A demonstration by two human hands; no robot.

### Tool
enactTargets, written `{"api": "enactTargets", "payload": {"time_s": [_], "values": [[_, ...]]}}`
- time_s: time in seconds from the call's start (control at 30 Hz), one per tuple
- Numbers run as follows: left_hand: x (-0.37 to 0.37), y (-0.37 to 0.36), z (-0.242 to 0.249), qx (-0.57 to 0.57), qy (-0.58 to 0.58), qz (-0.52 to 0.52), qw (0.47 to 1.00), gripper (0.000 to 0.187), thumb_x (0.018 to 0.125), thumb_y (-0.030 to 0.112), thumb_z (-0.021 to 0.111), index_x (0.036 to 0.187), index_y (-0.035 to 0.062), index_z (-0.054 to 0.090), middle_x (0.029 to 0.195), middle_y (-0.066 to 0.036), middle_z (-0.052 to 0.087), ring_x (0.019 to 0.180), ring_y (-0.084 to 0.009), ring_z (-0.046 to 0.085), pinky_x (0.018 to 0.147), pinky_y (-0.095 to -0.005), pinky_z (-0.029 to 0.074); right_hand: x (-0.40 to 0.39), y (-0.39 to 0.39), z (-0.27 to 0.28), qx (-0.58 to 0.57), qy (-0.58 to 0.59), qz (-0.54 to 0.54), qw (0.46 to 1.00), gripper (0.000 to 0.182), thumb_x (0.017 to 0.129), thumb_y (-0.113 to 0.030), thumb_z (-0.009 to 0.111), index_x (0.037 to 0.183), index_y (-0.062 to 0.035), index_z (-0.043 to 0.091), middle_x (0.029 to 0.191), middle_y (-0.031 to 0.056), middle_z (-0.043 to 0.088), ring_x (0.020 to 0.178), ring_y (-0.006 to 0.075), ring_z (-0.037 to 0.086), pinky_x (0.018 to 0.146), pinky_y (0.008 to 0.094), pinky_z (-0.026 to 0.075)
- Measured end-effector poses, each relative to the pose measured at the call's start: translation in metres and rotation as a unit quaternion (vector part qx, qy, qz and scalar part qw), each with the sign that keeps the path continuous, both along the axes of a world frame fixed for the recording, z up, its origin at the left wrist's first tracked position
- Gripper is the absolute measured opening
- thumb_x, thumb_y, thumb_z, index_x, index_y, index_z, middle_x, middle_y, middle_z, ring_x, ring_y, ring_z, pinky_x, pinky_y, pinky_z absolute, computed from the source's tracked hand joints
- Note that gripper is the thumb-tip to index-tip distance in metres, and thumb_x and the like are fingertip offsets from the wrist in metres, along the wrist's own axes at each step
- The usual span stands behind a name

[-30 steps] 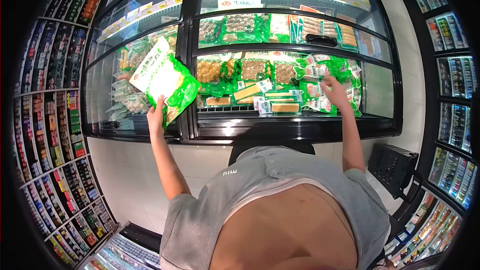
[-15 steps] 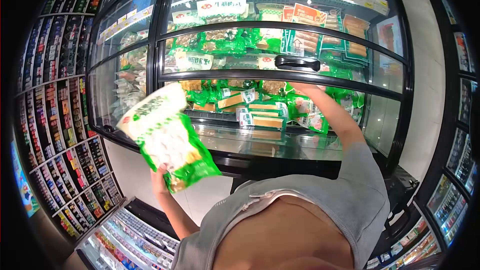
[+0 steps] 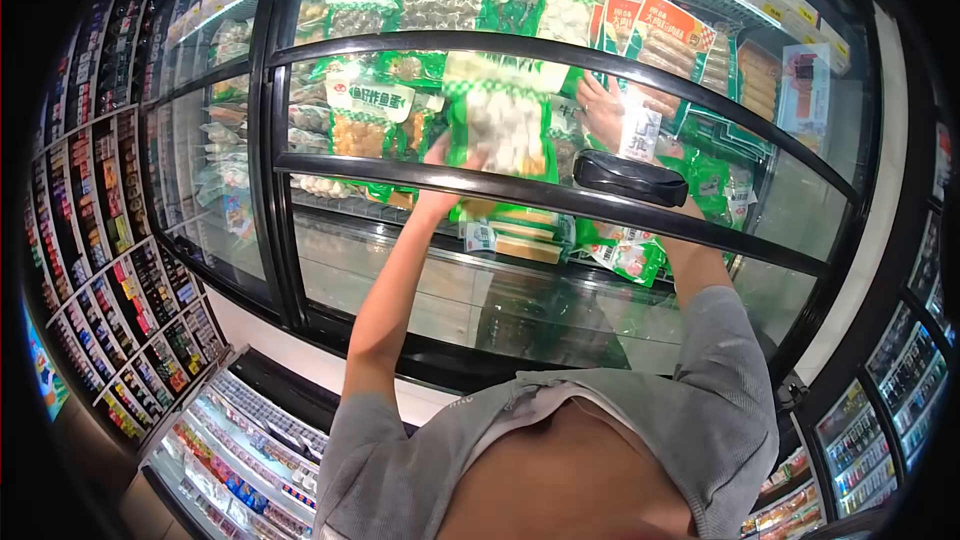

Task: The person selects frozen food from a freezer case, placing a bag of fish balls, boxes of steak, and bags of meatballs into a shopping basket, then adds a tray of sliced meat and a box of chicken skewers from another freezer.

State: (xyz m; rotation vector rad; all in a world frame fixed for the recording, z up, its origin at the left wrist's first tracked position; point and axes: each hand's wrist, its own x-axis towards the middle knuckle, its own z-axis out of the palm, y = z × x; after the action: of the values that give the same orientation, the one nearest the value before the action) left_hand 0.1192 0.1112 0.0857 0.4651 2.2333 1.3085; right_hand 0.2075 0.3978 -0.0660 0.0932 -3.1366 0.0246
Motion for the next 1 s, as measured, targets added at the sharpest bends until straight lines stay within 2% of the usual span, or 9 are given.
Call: {"api": "enactTargets", "payload": {"time_s": [0.13,0.27,0.43,0.5,0.53,0.6,0.7,0.9,1.0], "values": [[-0.043,0.055,-0.03,0.013,0.033,0.001,0.999,0.037,0.078,0.023,0.071,0.1,-0.0028,0.058,0.092,-0.01,0.065,0.082,-0.0147,0.06,0.074,-0.0278,0.047,-0.002,-0.007,0.021,0.009,0.011,-0.018,1.0,0.068,0.074,-0.041,0.065,0.129,-0.0071,0.043,0.124,0.0048,0.047,0.125,0.0191,0.035,0.1,0.0436,0.03],[-0.072,0.084,-0.065,0.111,0.021,-0.01,0.993,0.038,0.078,0.02,0.071,0.105,-0.0029,0.058,0.096,-0.01,0.066,0.084,-0.0139,0.061,0.075,-0.0266,0.048,-0.004,0.005,-0.032,-0.034,0.052,0.01,0.998,0.086,0.058,-0.026,0.075,0.134,-0.0072,0.04,0.125,0.0108,0.046,0.123,0.0248,0.041,0.096,0.037,0.04],[-0.084,0.105,-0.097,0.08,-0.013,0.02,0.997,0.038,0.079,0.019,0.071,0.108,-0.0029,0.058,0.101,-0.012,0.065,0.095,-0.0177,0.06,0.083,-0.0302,0.046,-0.003,0.018,0.003,-0.094,0.023,-0.013,0.995,0.059,0.062,-0.024,0.072,0.115,-0.0053,0.055,0.124,0.0111,0.051,0.108,0.0291,0.053,0.088,0.0409,0.045],[-0.083,0.115,-0.106,0.035,0.028,-0.003,0.999,0.039,0.079,0.022,0.072,0.107,-0.002,0.06,0.099,-0.011,0.065,0.094,-0.0172,0.059,0.083,-0.0312,0.046,-0.003,0.022,0.036,-0.176,-0.019,-0.053,0.983,0.065,0.065,-0.015,0.067,0.126,-0.0107,0.047,0.129,0.0079,0.05,0.122,0.0278,0.045,0.111,0.0577,0.016],[-0.083,0.125,-0.116,0.031,0.065,-0.011,0.997,0.037,0.08,0.024,0.071,0.105,-0.0012,0.061,0.097,-0.011,0.066,0.092,-0.0157,0.059,0.08,-0.0308,0.046,-0.002,0.029,0.044,-0.123,-0.036,-0.034,0.991,0.073,0.067,-0.023,0.07,0.133,-0.013,0.042,0.133,0.0072,0.048,0.126,0.0241,0.043,0.11,0.0615,0.011],[-0.096,0.145,-0.142,-0.047,0.158,-0.058,0.985,0.044,0.078,0.033,0.071,0.102,-0.002,0.062,0.089,-0.015,0.066,0.085,-0.0231,0.062,0.077,-0.035,0.047,0.001,0.037,0.047,-0.103,-0.035,-0.019,0.994,0.076,0.067,-0.028,0.072,0.134,-0.0141,0.041,0.135,0.0067,0.047,0.128,0.022,0.041,0.11,0.0611,0.012],[-0.099,0.175,-0.167,0.014,0.163,-0.017,0.986,0.049,0.078,0.036,0.068,0.105,-0.0036,0.06,0.092,-0.021,0.063,0.088,-0.0348,0.06,0.081,-0.0412,0.046,0.001,0.042,0.054,-0.069,-0.048,0.005,0.996,0.076,0.066,-0.034,0.073,0.134,-0.0154,0.043,0.135,0.006,0.046,0.13,0.0205,0.039,0.111,0.0599,0.013],[-0.1,0.181,-0.138,-0.119,0.323,-0.045,0.938,0.068,0.081,0.039,0.064,0.123,-0.0093,0.041,0.102,-0.027,0.058,0.103,-0.0407,0.053,0.089,-0.0461,0.041,0.002,0.037,0.04,-0.075,0.042,-0.004,0.996,0.069,0.072,-0.052,0.065,0.129,-0.0167,0.05,0.133,0.0049,0.049,0.129,0.0198,0.04,0.112,0.055,0.016],[-0.104,0.177,-0.156,-0.078,0.204,-0.072,0.973,0.076,0.083,0.034,0.062,0.127,-0.0184,0.03,0.107,-0.03,0.055,0.097,-0.0396,0.054,0.087,-0.044,0.042,0.002,0.043,0.027,-0.073,0.084,0.007,0.994,0.063,0.076,-0.056,0.06,0.124,-0.0161,0.055,0.13,0.0037,0.052,0.128,0.0184,0.041,0.112,0.0503,0.018]]}}
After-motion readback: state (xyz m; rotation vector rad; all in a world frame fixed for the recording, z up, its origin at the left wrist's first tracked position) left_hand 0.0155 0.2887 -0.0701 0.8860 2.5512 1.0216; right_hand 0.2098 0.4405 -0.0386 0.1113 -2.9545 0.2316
